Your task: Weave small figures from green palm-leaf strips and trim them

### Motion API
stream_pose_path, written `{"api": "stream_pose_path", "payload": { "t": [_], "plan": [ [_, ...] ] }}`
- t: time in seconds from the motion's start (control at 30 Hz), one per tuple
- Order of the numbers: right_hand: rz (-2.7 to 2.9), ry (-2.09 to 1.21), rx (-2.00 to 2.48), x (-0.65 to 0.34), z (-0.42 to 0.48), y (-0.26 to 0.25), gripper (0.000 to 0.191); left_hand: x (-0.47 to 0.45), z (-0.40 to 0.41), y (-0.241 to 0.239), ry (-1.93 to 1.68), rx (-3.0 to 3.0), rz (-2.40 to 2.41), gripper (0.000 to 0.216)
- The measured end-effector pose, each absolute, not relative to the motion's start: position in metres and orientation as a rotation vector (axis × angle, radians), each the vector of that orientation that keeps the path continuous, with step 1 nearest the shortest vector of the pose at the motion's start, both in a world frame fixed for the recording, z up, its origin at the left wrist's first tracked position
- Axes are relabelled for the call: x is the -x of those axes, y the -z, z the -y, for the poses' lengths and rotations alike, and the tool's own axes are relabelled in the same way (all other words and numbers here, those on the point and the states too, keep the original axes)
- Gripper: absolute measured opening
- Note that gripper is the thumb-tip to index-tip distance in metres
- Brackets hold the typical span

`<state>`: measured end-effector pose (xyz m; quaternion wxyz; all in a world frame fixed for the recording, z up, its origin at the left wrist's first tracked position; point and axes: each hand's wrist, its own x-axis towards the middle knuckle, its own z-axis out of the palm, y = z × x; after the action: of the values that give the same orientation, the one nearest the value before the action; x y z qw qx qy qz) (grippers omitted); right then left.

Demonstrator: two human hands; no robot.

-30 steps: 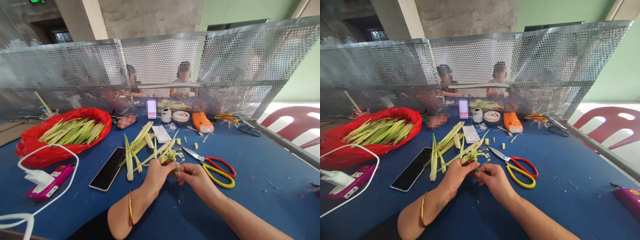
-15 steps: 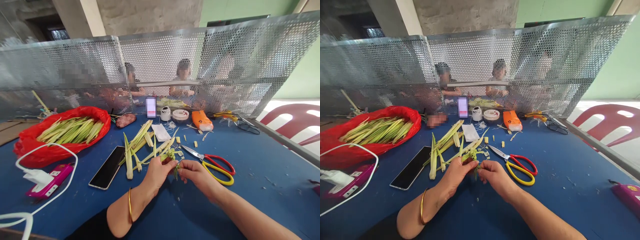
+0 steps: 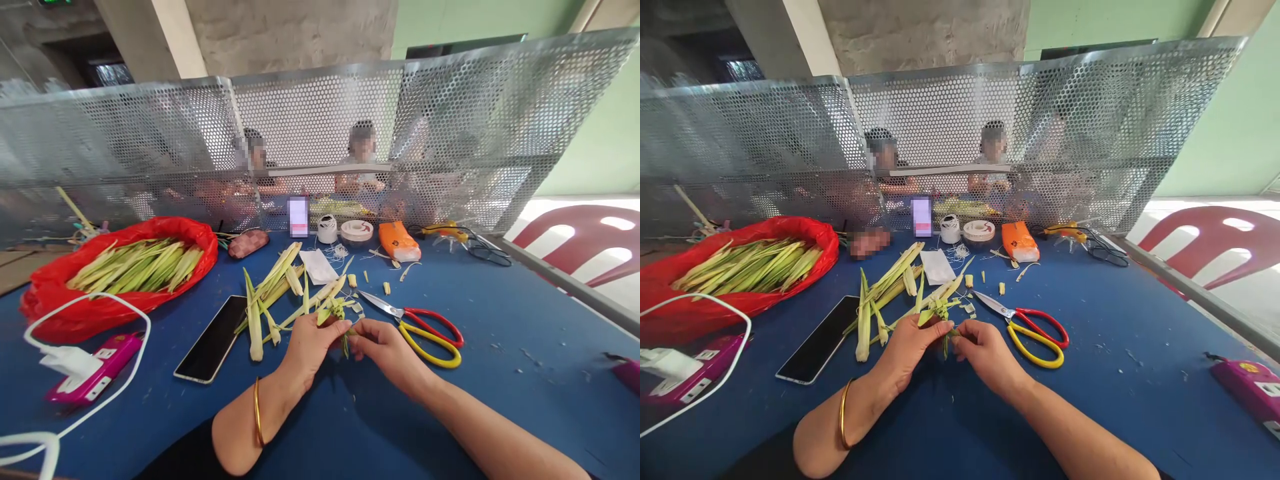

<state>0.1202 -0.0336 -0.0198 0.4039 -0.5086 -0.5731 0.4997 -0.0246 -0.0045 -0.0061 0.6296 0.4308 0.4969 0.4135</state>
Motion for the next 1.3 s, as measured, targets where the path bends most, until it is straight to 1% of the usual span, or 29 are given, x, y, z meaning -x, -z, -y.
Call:
{"api": "stream_pose_path", "payload": {
  "t": [0.1, 0.33, 0.47, 0.57, 0.73, 0.87, 1.1, 1.3],
  "plan": [
    [1.288, -1.441, 1.212, -0.117, 0.036, 0.016, 0.023, 0.026, 0.004, 0.007, -0.99, -1.082, -1.174, 0.024],
    [1.215, -1.47, 1.239, -0.116, 0.037, 0.015, 0.022, 0.027, 0.003, 0.009, -0.959, -1.267, -1.308, 0.022],
    [1.24, -1.487, 1.223, -0.119, 0.037, 0.011, 0.02, 0.028, 0.003, 0.005, -0.924, -1.276, -1.284, 0.019],
    [1.277, -1.464, 1.23, -0.119, 0.037, 0.013, 0.016, 0.028, 0.005, 0.002, -0.917, -1.256, -1.236, 0.017],
    [1.393, -1.374, 1.246, -0.116, 0.036, 0.025, 0.006, 0.027, 0.007, 0.002, -0.822, -1.084, -1.163, 0.022],
    [1.423, -1.356, 1.243, -0.115, 0.037, 0.026, 0.008, 0.028, 0.005, 0.004, -0.827, -1.109, -1.18, 0.026],
    [1.351, -1.289, 1.323, -0.12, 0.036, 0.013, 0.017, 0.034, -0.002, 0.003, -0.825, -1.244, -1.224, 0.023],
    [1.403, -1.275, 1.309, -0.125, 0.032, 0.022, 0.015, 0.036, -0.003, 0.004, -0.733, -1.154, -1.123, 0.025]
  ]
}}
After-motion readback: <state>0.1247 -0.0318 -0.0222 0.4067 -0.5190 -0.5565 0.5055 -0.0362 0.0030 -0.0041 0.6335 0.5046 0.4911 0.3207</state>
